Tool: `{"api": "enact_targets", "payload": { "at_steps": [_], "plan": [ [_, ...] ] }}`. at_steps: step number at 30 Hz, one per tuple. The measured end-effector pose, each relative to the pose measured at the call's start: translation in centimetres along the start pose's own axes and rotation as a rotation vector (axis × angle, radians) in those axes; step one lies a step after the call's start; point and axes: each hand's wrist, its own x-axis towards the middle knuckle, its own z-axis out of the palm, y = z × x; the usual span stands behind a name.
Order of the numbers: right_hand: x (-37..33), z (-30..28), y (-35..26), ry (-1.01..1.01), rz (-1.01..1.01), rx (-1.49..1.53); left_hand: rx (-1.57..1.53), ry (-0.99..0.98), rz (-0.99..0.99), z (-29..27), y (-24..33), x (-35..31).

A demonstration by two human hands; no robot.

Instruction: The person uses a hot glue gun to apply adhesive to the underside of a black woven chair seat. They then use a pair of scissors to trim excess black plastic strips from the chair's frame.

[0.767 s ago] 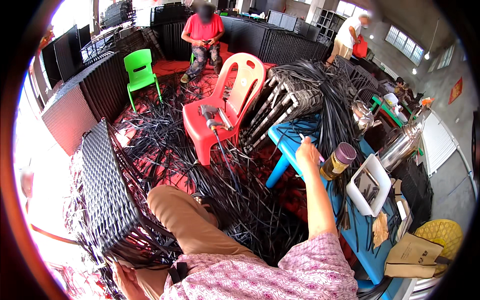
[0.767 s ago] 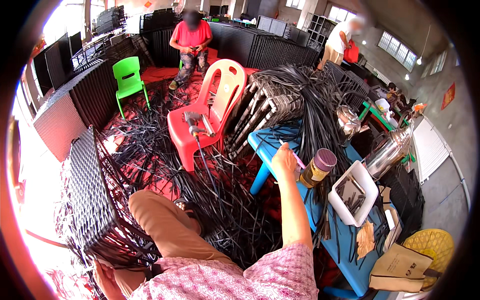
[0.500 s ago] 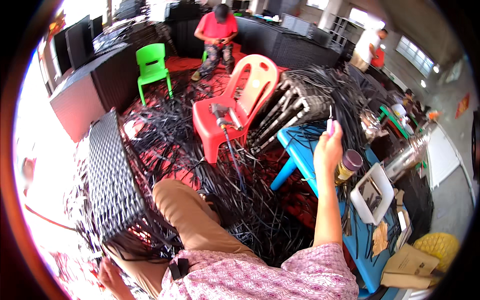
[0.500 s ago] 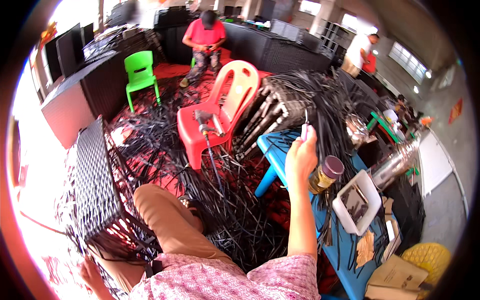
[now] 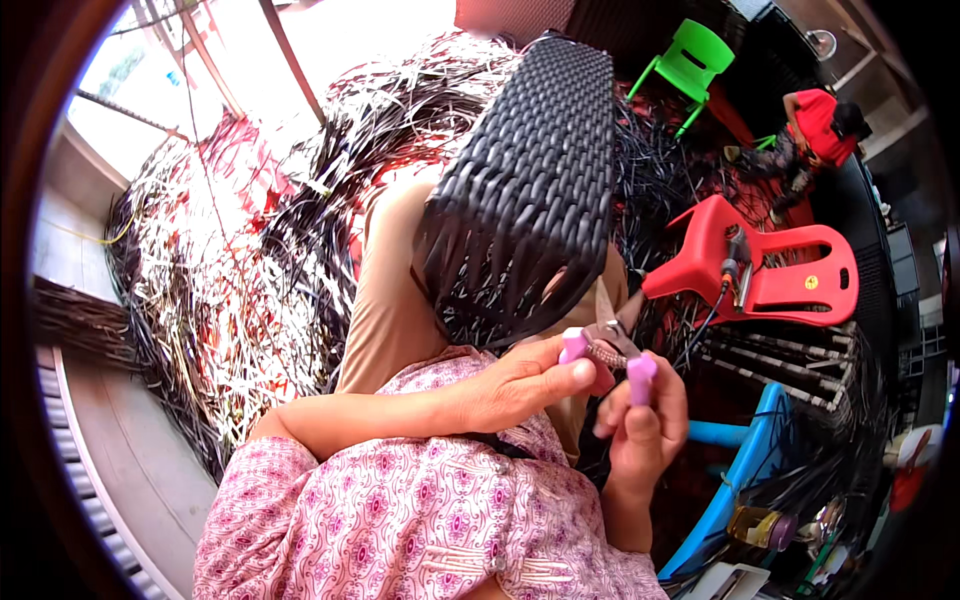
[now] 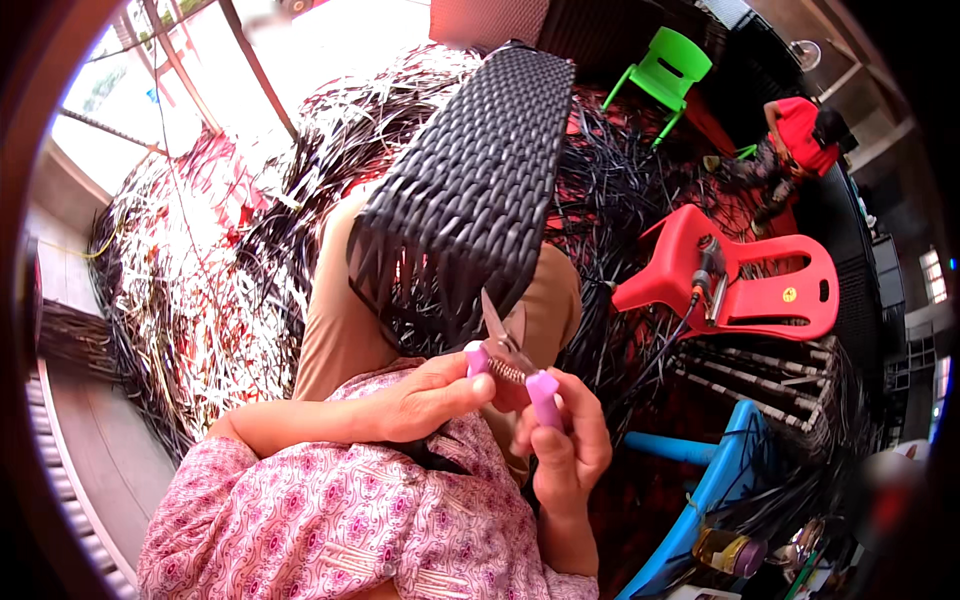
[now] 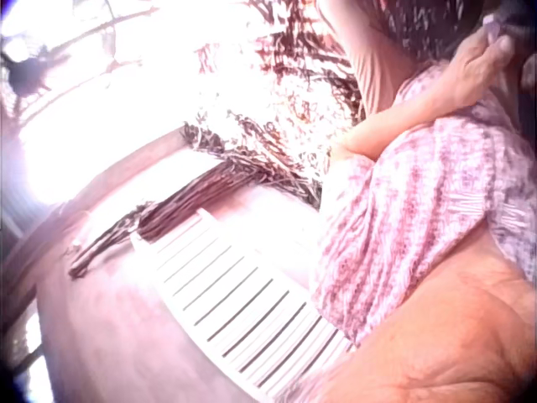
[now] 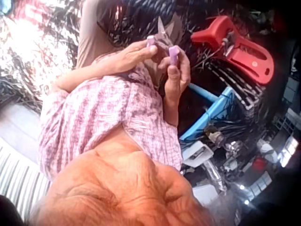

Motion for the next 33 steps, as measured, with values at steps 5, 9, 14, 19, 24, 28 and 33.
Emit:
{"api": "enact_targets", "payload": {
  "at_steps": [5,9,14,19,24,28,33],
  "plan": [
    [0.7,-0.7,1.4,-0.146,0.194,-0.152,0.164,0.089,0.067,-0.8,-3.0,-0.1],
    [-0.1,-1.4,2.3,-0.174,0.344,0.155,0.548,0.036,0.105,-0.6,-2.6,0.3],
    [-0.7,0.7,1.9,-0.133,0.46,0.248,0.811,0.021,0.082,-0.4,-3.5,0.4],
    [-0.8,0.6,3.7,-0.106,0.414,0.447,0.68,0.024,0.084,-1.4,-2.1,-0.4],
    [-0.1,-1.9,5.5,-0.135,0.286,0.402,0.369,0.559,0.126,-4.0,-0.3,-3.9],
    [1.4,-1.1,5.8,-0.131,0.269,0.171,0.407,1.063,0.36,-9.7,-1.9,-7.9],
    [2.8,-0.2,7.6,-0.197,0.274,0.148,0.545,0.984,0.192,-13.1,-3.6,-7.7]
  ]
}}
